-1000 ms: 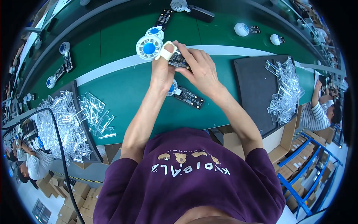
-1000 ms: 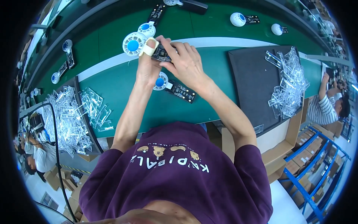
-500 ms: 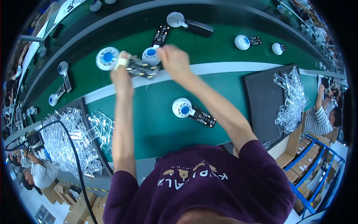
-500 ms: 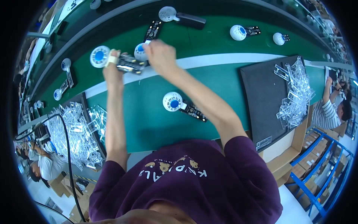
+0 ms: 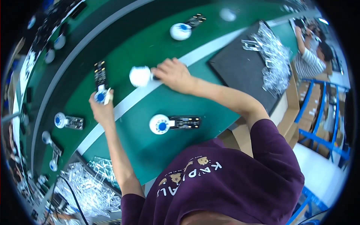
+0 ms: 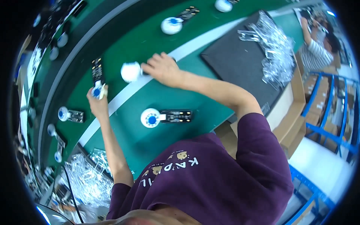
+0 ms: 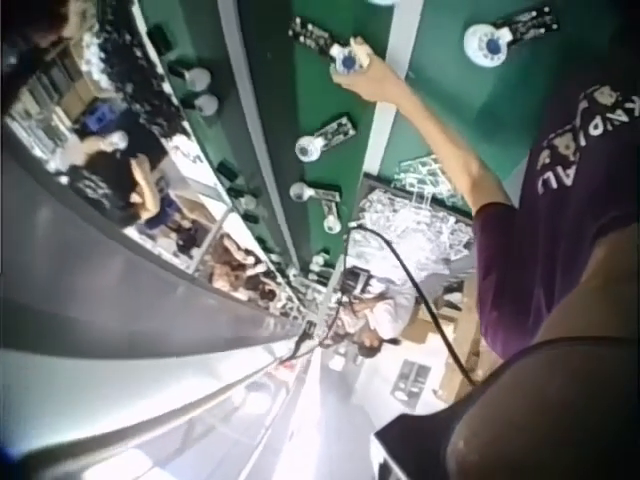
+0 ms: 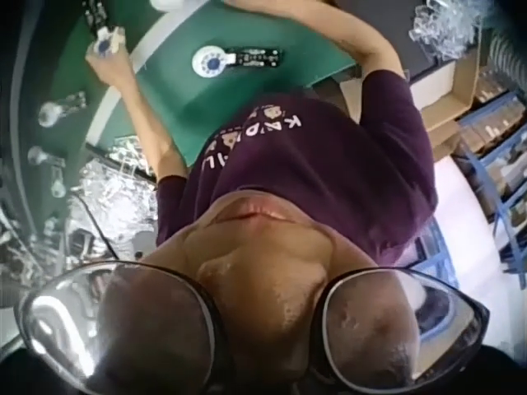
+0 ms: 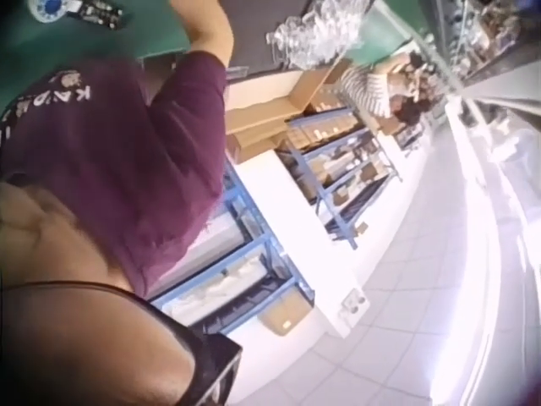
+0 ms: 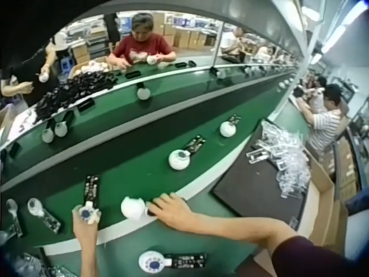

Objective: Assembling components of a light fixture or electronic device on a production line.

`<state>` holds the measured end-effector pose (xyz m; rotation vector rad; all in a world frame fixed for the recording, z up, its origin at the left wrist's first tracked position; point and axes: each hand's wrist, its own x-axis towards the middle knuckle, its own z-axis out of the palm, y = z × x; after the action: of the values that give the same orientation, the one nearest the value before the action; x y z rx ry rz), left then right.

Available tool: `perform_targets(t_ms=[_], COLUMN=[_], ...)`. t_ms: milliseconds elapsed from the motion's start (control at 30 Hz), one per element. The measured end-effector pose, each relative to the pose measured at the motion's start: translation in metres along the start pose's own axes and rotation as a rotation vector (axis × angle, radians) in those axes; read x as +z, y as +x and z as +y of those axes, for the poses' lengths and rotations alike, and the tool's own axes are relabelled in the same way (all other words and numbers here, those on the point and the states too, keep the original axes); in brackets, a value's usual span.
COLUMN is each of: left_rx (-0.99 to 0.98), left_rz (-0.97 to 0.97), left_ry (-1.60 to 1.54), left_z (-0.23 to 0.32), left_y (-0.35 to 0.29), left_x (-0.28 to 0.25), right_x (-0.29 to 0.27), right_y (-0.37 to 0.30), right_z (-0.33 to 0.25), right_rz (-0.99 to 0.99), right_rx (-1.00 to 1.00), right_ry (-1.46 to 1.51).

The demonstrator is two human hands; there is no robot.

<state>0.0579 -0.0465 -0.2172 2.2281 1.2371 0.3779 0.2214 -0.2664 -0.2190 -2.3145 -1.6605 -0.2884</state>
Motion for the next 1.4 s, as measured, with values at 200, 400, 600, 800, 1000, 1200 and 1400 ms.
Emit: perform_targets(t_ms=[200,400,600,800,1000,1200,1400], left_rx=[0.313,0.187,-0.151,-0.218,-0.097,0.004,-0.041], left_rz=[0.277,0.308,-0.66,-0.442,-0.275,-0.249,-0.174], left_ry=[-0.119,-0.739,-2.134,-1.963,-1.706,-1.661,-1.7], left_z=[-0.01,0.064,0.089,0.138,0.159,0.151,0.137], left_y=[0.008,0.015,0.01,-0.02,-0.057,-0.07,-0.072], left_x=[-0.001,-0.043,-0.028,0.031,0.041,0.024,0.01], right_x=[-0.082,-0.117,-0.106,-0.123,-0.127,-0.091,-0.088], right_y=[-0.092,-0.199,-0.218,-0.17,-0.052,-0.014,-0.006], right_z=[0.035,0.254,0.268,0.21,0.019,-0.05,-0.07], right_rz=[-0.131,-0.056,0.025,0.174,0.03,0.146,0.249], right_rx=[0.019,0.396,0.343,0.808,0.71,0.481,0.343], right_ry=[0.245,-0.602,-0.402,0.104,0.559,0.41,0.301])
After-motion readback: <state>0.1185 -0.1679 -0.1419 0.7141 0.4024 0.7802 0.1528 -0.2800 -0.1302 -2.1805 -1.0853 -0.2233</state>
